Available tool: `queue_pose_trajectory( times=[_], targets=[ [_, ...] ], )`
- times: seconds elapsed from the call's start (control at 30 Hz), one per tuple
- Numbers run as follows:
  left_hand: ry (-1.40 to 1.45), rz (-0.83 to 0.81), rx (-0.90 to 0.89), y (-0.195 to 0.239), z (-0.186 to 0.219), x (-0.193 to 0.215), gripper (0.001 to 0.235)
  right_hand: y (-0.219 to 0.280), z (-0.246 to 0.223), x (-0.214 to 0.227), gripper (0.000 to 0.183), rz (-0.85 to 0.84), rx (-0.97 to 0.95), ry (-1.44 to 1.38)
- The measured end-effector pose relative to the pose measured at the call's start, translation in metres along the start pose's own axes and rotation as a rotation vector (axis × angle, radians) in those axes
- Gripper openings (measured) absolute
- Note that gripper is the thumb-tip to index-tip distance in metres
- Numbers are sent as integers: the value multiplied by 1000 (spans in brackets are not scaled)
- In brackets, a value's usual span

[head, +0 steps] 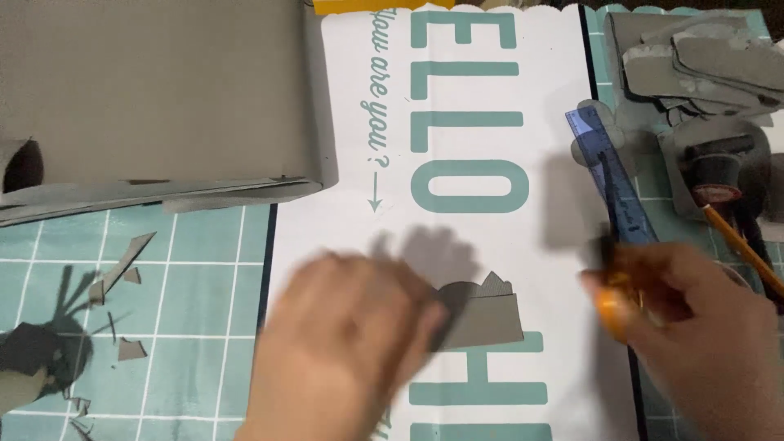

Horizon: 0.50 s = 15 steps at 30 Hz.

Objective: Cutting out decorative shapes from grey foam sheets using scissors and a pencil for marking.

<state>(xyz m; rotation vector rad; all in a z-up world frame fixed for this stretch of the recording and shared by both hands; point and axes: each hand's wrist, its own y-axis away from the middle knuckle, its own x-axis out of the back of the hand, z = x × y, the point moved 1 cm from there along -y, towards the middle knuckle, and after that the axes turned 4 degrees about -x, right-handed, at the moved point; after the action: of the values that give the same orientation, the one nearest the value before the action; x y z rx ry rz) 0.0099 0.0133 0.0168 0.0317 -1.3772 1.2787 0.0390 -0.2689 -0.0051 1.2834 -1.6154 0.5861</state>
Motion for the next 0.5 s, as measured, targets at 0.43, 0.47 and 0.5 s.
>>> queue_pose_trajectory(
  times=[0.43,0.47,0.5],
  targets=[
    [-649,-306,723,31,-132,32,110,-2,-24,11,42,-178,-121,173],
    [-649,-352,638,27,-138,28,110,2,-29,16,40,-201,-139,77],
    [-653,-344,632,22,-141,31,110,5,-34,20,40,-193,-137,70]
  ],
)
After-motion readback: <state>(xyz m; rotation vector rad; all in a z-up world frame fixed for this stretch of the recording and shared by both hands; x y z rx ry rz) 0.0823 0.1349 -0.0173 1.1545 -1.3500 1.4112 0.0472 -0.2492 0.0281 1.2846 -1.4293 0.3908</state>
